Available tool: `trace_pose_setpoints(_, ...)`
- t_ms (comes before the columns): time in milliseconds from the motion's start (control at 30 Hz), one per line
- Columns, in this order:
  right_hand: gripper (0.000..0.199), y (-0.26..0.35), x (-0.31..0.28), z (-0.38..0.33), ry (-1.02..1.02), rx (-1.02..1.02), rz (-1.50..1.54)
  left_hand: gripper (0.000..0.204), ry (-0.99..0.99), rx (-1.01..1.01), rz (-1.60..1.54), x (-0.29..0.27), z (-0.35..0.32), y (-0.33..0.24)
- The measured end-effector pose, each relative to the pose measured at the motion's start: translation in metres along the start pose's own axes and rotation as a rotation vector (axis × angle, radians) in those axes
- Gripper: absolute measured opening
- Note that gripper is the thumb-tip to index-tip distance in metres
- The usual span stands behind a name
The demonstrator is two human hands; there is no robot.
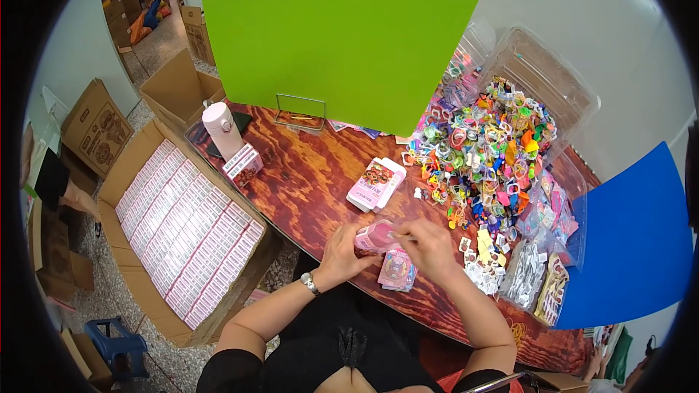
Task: Packing small toy figurines into pink plastic boxes at a workstation.
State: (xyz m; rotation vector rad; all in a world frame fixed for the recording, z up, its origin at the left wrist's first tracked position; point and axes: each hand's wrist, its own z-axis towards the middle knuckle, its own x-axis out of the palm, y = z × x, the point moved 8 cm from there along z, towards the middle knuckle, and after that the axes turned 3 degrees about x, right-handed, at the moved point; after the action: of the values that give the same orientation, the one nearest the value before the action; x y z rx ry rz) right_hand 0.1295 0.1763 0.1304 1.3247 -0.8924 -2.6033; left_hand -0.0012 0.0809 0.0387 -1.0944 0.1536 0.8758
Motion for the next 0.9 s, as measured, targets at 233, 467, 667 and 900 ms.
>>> trace_pose_setpoints(233, 0.020, 0.021, 0.031, -0.012, 0.076, -0.180, -0.399, 0.077, -0.018, 0.051, 0.090, 0.003, -0.002, -0.007)
trace_pose_setpoints(467, 0.020, 0.011, 0.030, 0.000, 0.247, 0.108, -0.166, 0.080, 0.013, 0.012, 0.011, 0.010, -0.007, -0.003)
trace_pose_setpoints(667, 0.026, 0.011, 0.021, -0.002, 0.144, 0.046, 0.002, 0.077, 0.030, -0.010, -0.066, 0.013, -0.007, 0.000)
trace_pose_setpoints(900, 0.018, -0.014, -0.004, -0.019, -0.030, 0.042, -0.051, 0.078, 0.025, -0.132, -0.140, 0.004, -0.005, 0.015)
